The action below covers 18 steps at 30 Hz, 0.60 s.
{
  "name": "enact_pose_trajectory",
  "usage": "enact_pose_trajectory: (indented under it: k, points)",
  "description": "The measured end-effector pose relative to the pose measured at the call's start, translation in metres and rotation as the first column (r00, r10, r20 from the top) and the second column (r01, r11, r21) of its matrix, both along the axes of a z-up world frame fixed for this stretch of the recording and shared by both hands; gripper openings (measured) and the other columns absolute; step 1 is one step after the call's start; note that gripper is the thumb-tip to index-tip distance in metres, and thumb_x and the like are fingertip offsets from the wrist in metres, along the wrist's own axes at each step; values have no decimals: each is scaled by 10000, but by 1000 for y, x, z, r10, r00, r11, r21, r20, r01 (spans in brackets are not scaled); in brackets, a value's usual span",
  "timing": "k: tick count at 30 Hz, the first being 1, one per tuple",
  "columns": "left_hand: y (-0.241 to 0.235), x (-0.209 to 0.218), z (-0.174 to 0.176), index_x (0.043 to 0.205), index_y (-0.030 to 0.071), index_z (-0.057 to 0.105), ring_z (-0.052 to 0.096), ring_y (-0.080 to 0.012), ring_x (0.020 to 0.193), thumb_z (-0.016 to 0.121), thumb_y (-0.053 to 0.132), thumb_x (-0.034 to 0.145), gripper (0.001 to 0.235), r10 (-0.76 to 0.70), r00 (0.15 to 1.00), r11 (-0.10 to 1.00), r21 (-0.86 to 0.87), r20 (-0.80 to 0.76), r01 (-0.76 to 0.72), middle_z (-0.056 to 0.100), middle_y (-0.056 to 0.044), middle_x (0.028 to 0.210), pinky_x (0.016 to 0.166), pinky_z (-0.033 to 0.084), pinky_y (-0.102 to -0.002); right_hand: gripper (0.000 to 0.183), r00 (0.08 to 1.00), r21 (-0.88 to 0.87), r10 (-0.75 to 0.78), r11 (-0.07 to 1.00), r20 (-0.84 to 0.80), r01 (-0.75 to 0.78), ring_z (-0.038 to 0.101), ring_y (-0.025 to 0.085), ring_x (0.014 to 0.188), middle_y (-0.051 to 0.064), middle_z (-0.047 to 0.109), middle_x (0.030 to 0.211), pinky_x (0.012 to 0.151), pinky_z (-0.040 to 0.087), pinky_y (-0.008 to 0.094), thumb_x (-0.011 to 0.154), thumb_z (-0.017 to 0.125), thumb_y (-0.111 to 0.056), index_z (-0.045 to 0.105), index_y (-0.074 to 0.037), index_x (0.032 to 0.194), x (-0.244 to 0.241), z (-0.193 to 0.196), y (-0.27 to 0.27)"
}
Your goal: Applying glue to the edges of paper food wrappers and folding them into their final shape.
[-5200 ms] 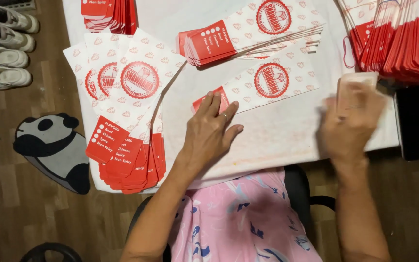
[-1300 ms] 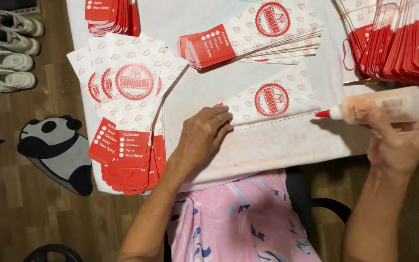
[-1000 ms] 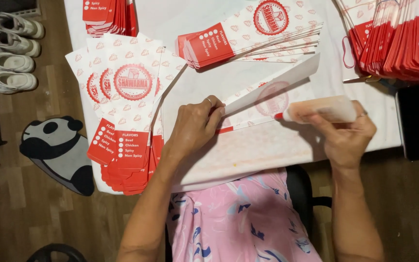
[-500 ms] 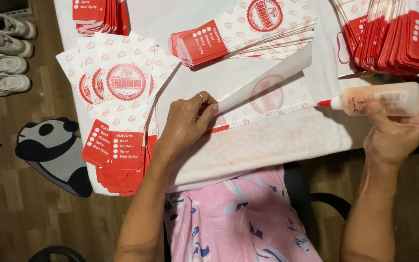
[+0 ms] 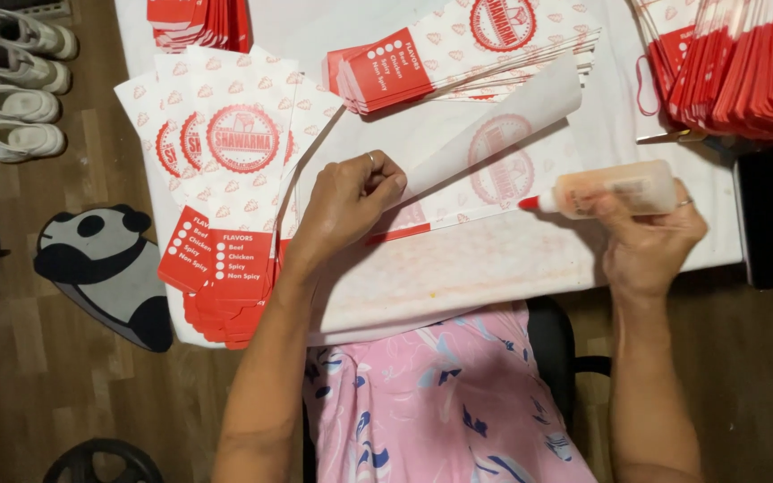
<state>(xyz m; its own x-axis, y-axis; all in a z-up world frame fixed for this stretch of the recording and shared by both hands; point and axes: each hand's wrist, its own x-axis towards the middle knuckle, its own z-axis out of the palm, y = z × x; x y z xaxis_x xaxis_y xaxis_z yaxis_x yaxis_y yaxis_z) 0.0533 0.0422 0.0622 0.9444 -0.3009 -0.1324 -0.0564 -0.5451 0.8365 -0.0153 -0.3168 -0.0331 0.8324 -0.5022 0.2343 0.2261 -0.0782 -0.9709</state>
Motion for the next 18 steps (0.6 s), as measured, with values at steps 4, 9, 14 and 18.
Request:
enact_pose_trajectory:
  k: [4,9,14,18]
  points:
    - [2,8,0,761,148,628,408,-92,592,596,249,907,181,22,998,1000,-7,-53,-23,495,62,583,618,377,-285,358,997,59,57,997,-50,-54,683,155,821,85,709,931,756,619,294,789,921,-47,650,-14,1019,-5,15,59]
    - [5,17,-12,854,38,758,481,-125,495,670,105,908,123,46,990,989,-131,-136,-64,514,9,502,506,444,-257,351,972,4,230,973,41,-231,690,167,846,149,724,860,824,588,352,738,916,62,649,16,962,-2,-3,102]
    - [5,18,-13,847,32,768,479,-123,488,678,117,887,130,48,986,985,-158,-159,-73,491,23,493,510,449,-266,346,948,20,316,948,35,-317,714,191,794,174,730,811,785,589,350,703,919,85,656,46,924,-5,4,142]
    - [3,22,-17,879,54,794,517,-144,504,676,151,880,153,40,982,994,-96,-185,-59,511,15,490,546,478,-304,317,922,1,383,924,50,-383,733,194,757,152,732,781,740,582,333,663,943,81,713,22,873,-1,10,172]
